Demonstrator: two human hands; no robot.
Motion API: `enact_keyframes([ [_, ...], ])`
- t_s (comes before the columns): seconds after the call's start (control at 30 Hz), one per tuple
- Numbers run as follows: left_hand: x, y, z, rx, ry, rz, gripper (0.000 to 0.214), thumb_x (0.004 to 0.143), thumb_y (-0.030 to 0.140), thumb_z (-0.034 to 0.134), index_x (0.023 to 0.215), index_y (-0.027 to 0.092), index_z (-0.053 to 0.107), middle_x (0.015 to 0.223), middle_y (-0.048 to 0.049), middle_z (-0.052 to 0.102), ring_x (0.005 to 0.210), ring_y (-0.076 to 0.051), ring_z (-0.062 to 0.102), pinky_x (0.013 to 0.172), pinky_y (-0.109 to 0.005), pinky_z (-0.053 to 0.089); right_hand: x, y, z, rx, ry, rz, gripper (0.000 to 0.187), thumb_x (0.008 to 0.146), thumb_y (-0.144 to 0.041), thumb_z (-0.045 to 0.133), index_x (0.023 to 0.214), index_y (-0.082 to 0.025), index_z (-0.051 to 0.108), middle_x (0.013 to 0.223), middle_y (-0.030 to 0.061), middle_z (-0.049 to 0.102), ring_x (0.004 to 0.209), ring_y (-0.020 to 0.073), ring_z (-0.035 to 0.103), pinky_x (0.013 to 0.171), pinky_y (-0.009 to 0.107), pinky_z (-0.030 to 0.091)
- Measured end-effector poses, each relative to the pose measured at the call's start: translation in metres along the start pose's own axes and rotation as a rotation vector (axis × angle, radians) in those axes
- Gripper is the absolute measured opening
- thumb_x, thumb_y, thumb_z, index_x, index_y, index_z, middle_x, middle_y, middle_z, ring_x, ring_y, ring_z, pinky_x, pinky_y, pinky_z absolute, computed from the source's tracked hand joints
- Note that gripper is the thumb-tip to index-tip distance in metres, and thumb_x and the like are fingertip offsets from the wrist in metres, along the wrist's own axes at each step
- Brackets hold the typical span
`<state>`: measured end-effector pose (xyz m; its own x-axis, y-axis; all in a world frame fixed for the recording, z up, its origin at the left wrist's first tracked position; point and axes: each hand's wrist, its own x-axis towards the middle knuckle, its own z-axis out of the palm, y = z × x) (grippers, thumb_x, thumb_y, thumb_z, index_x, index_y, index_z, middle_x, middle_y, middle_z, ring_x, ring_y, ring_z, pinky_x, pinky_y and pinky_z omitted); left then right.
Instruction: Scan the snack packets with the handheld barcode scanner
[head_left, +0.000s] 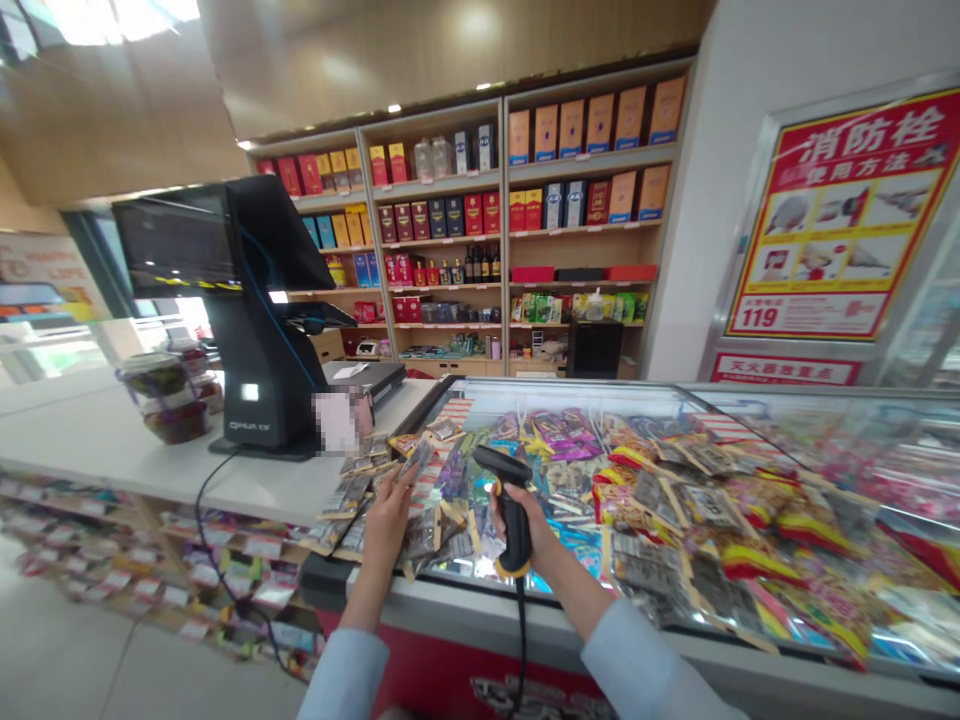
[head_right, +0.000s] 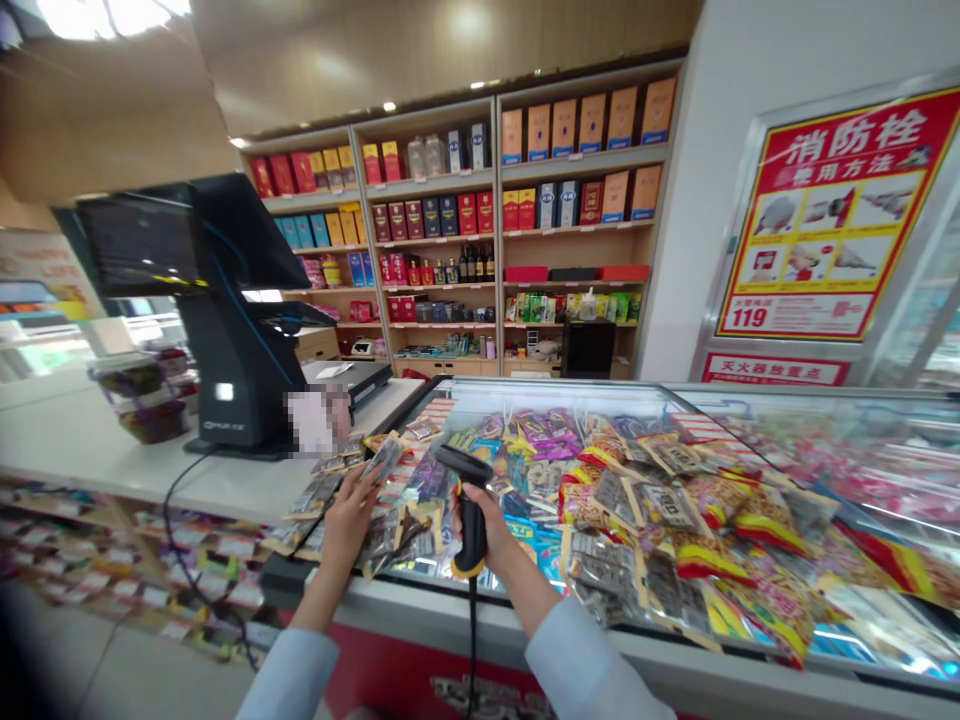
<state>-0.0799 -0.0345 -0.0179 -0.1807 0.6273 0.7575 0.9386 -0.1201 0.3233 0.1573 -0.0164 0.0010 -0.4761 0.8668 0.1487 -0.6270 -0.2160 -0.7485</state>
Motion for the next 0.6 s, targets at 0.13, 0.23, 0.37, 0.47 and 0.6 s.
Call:
enact_keyframes([
  [0.13,0.001,-0.002,0.0,0.021,0.103,0.035,0.034,0.087,0.023,0.044,0.119,0.028,0.057,0.121,-0.0058,0.057,0.107,-0.018,0.057,0.085,-0.028,0.05,0.005,-0.001,-0.003,0.032,0.054,-0.047,0.027,0.071,-0.041,0.065,0.075,-0.014,0.062,0.06,-0.0005,0.059,0.037,0.0067,0.046,0.034,0.018,0.038],
  [0.23,0.002,-0.001,-0.004,0.027,0.143,0.024,0.033,0.088,0.024,0.043,0.117,0.026,0.058,0.12,-0.0069,0.057,0.103,-0.018,0.059,0.083,-0.029,0.051,0.001,-0.012,-0.001,0.051,0.07,-0.069,0.026,0.07,-0.04,0.066,0.076,-0.015,0.061,0.061,-0.0012,0.059,0.037,0.0068,0.046,0.033,0.019,0.038],
  [0.37,0.003,0.014,-0.013,-0.011,0.149,0.012,0.033,0.087,0.024,0.045,0.117,0.029,0.058,0.121,-0.006,0.056,0.105,-0.019,0.058,0.083,-0.03,0.051,-0.016,-0.042,0.004,0.018,0.058,-0.098,0.025,0.07,-0.039,0.066,0.077,-0.015,0.061,0.059,-0.0014,0.058,0.038,0.0066,0.045,0.033,0.018,0.038],
  [0.47,0.006,0.039,-0.018,-0.077,0.136,0.011,0.033,0.086,0.026,0.047,0.116,0.031,0.059,0.121,-0.0051,0.056,0.098,-0.018,0.061,0.083,-0.03,0.052,-0.032,-0.066,-0.001,-0.001,0.07,-0.155,0.024,0.07,-0.039,0.065,0.076,-0.015,0.061,0.06,-0.0011,0.059,0.039,0.0066,0.046,0.033,0.018,0.039],
  [0.6,0.006,0.087,-0.013,-0.233,0.044,0.035,0.032,0.086,0.028,0.048,0.116,0.031,0.059,0.122,-0.0044,0.054,0.085,-0.015,0.064,0.075,-0.028,0.054,-0.055,-0.096,-0.019,-0.016,0.127,-0.241,0.024,0.07,-0.038,0.066,0.077,-0.016,0.061,0.062,-0.0011,0.059,0.039,0.0064,0.046,0.034,0.017,0.038],
])
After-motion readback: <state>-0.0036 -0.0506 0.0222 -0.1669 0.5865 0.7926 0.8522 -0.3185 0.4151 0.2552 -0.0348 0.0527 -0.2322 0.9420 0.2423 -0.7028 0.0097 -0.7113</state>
